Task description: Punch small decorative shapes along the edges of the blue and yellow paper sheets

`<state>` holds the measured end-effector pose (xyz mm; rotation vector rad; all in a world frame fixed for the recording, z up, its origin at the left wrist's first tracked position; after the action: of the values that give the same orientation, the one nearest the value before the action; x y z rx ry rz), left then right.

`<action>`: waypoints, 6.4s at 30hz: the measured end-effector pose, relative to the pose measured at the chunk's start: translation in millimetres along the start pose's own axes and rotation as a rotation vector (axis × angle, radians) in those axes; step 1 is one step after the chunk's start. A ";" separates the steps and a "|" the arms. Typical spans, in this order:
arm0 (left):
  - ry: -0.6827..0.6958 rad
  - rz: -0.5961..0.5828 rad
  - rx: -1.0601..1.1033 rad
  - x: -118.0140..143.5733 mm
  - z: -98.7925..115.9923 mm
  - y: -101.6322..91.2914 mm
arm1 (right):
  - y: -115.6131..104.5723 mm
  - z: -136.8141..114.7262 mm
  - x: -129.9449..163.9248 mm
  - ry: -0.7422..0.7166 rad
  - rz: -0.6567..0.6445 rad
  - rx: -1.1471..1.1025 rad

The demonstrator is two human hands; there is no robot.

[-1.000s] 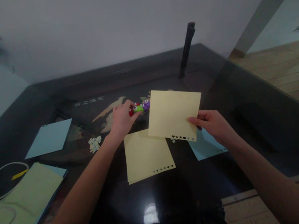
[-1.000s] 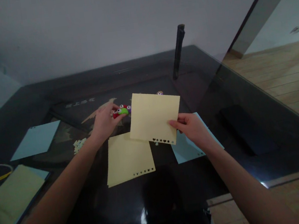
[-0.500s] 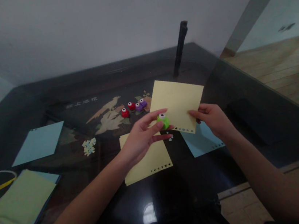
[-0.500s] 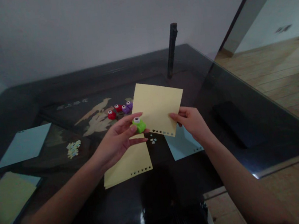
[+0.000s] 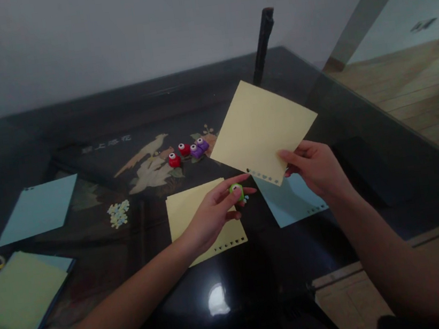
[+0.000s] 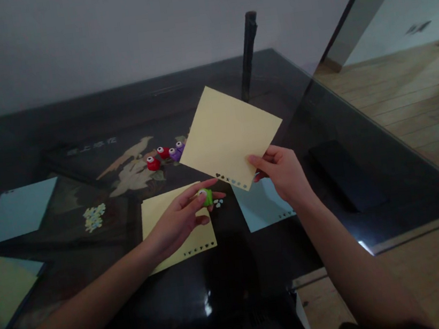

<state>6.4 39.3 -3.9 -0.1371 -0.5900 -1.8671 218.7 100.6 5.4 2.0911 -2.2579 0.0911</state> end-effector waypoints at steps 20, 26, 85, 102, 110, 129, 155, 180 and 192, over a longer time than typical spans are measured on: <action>-0.022 0.085 0.110 0.4 -2.5 3.3 | 8.1 -2.3 13.9 -0.027 0.011 0.010; 0.002 0.127 0.146 -0.5 -1.9 2.8 | 8.0 -6.8 16.9 -0.092 0.037 0.149; 0.088 0.187 0.002 -0.6 -5.8 -5.0 | 13.2 -21.8 20.1 -0.268 -0.147 0.274; 0.117 0.221 0.039 -2.6 -9.9 -6.1 | 15.8 -23.8 20.5 -0.238 -0.154 0.219; 0.127 0.242 -0.007 -1.9 -9.3 -8.1 | 14.5 -23.5 21.2 -0.232 -0.137 0.236; 0.077 0.317 -0.074 -0.3 -8.0 -8.8 | 14.9 -22.9 20.6 -0.221 -0.134 0.243; 0.098 0.334 -0.119 -1.4 -6.4 -9.4 | 16.0 -23.8 21.6 -0.226 -0.136 0.231; 0.148 0.368 -0.096 -1.9 -6.9 -10.3 | 16.7 -22.7 21.7 -0.219 -0.157 0.225; 0.208 0.287 -0.114 -3.9 -10.4 -11.0 | 14.7 -24.2 22.0 -0.232 -0.155 0.215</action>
<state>-0.1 40.6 -18.0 -0.0949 -0.3030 -1.6111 202.5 82.0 31.5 2.4994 -2.2886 0.0915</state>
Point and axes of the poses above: each hand's wrist, its own x-axis away from the middle knuckle, its own y-axis out of the palm, z = x × y, the point moved 3 cm from there along -x, towards the middle knuckle, and after that the axes turned 3 degrees about -x, right-handed, at the moved point
